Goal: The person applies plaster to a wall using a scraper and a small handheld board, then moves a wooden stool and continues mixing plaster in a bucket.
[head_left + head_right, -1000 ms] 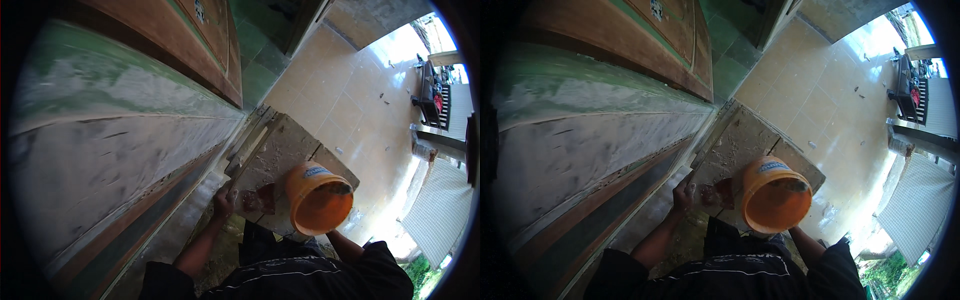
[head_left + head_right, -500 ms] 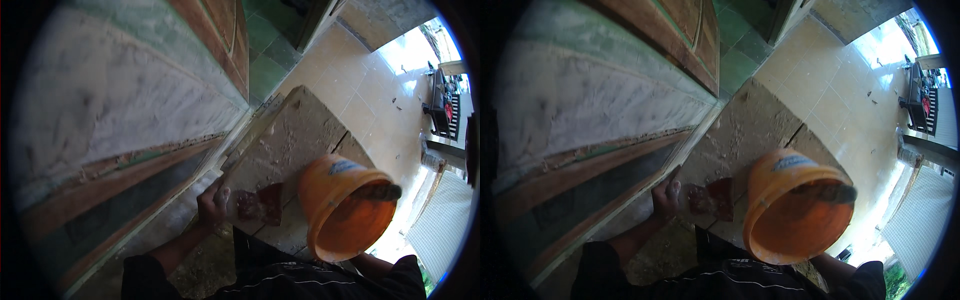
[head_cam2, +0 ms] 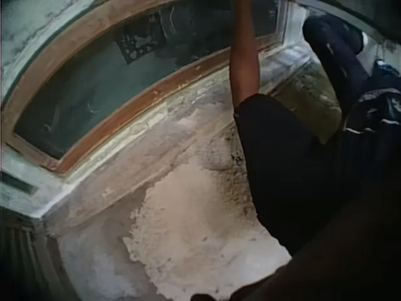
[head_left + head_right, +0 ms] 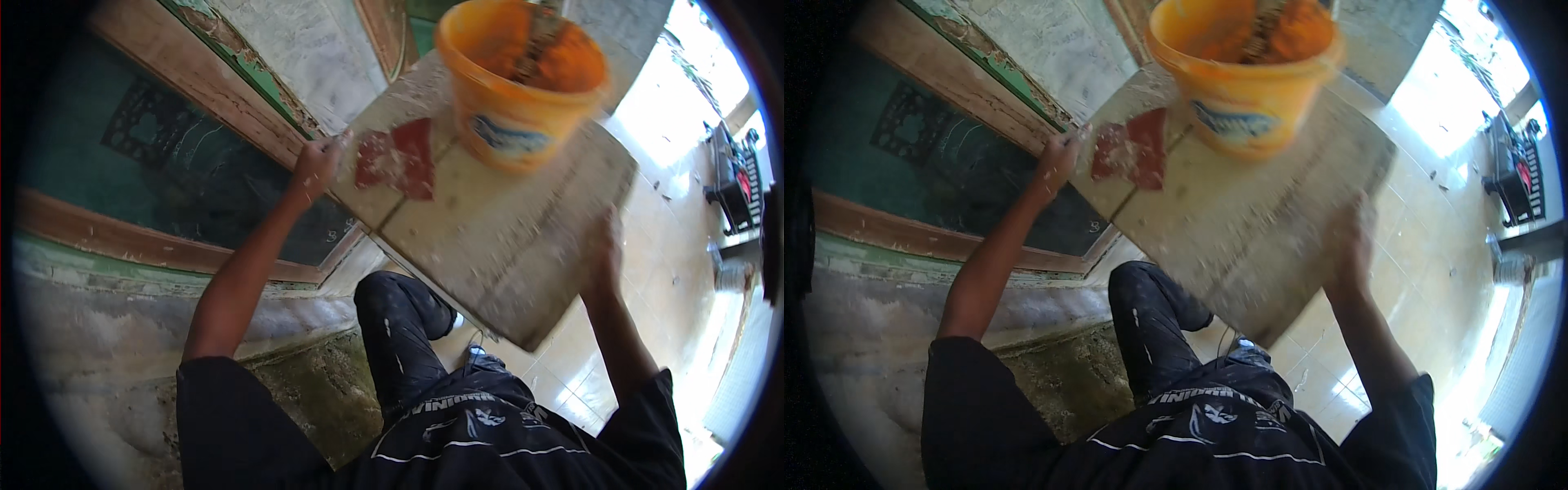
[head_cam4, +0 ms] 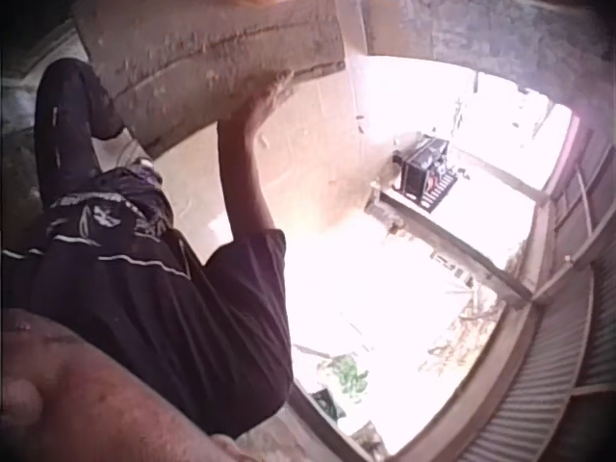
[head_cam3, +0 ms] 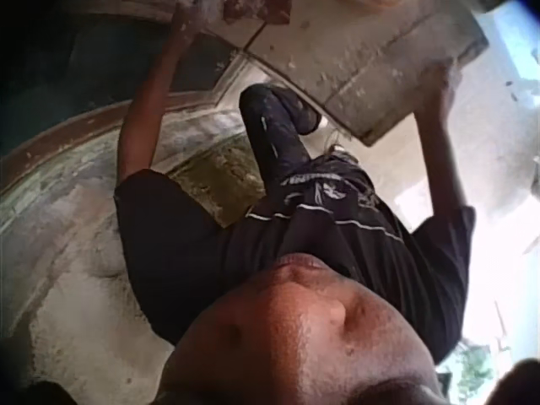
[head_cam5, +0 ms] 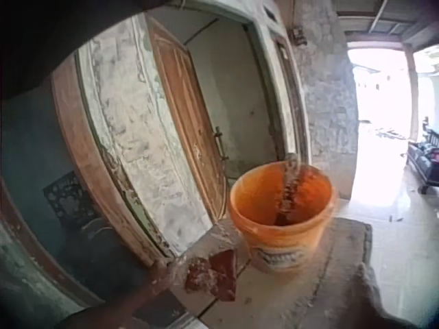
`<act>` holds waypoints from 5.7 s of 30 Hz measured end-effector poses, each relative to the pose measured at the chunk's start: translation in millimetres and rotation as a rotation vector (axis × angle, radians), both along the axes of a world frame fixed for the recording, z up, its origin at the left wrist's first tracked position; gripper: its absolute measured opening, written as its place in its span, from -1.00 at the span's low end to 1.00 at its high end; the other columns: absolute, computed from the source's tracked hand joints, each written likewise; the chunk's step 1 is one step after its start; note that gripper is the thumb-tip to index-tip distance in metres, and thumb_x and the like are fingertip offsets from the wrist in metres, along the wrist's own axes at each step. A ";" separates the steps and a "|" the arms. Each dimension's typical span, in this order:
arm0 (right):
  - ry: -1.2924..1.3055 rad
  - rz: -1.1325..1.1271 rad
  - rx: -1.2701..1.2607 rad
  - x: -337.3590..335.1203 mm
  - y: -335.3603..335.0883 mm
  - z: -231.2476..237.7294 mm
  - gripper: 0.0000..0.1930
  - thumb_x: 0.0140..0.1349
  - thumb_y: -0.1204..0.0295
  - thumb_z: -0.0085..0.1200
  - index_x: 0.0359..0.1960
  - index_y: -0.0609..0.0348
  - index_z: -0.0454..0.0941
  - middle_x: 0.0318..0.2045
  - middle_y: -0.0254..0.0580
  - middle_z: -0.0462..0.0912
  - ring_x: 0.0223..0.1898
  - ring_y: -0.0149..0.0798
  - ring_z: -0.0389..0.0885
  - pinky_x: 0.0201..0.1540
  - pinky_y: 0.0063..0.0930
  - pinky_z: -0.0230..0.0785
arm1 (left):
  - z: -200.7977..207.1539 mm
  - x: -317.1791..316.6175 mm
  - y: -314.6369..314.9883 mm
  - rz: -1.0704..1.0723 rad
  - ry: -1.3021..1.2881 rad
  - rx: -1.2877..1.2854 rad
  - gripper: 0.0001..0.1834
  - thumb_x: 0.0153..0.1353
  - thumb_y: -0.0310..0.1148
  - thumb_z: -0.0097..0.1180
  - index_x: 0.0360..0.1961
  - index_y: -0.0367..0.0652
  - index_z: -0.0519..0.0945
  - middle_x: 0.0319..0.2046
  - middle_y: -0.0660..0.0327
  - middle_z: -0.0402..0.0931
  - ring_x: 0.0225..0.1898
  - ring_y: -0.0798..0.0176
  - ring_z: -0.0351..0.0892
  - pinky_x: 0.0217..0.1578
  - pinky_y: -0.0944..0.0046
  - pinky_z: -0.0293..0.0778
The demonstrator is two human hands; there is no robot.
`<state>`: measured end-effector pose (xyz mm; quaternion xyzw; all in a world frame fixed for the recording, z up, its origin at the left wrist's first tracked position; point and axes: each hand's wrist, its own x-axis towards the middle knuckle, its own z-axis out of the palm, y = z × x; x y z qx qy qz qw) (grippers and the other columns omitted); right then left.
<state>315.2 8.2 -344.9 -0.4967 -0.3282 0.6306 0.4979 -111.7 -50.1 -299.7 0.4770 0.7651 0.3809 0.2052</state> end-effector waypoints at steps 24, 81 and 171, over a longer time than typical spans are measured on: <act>-0.042 -0.078 0.007 3.1 14.0 -0.6 -0.29 0.21 -0.05 -0.13 0.26 0.09 -0.02 0.09 0.02 0.28 -0.04 -0.08 0.42 -0.08 -0.09 0.34 | -13.6 4.6 10.1 0.021 0.110 0.144 -0.38 0.20 0.09 -0.13 -0.28 -0.43 0.50 -0.42 -0.03 0.50 -0.34 0.12 0.46 -0.23 0.18 0.33; -0.950 0.781 -0.692 566.4 390.4 -322.9 -0.72 0.14 0.37 -0.11 -0.17 0.24 0.47 -0.43 -0.07 0.64 -0.53 -0.19 0.64 -0.66 -0.40 0.36 | -462.6 574.0 100.0 -0.046 -0.202 -0.637 -0.68 -0.09 -0.09 0.12 -0.61 -0.17 0.59 -0.71 0.11 0.47 -0.61 0.20 0.53 -0.53 0.14 0.46; 0.469 2.161 -0.454 -262.1 546.6 23.9 -0.45 0.07 0.22 0.03 0.07 0.31 0.34 0.00 -0.12 0.41 0.05 -0.15 0.38 0.09 -0.23 0.26 | -46.6 540.8 431.4 2.240 -0.071 1.374 -0.29 0.07 0.15 0.02 0.09 -0.17 0.31 -0.05 0.13 0.40 -0.11 0.14 0.44 -0.14 0.10 0.44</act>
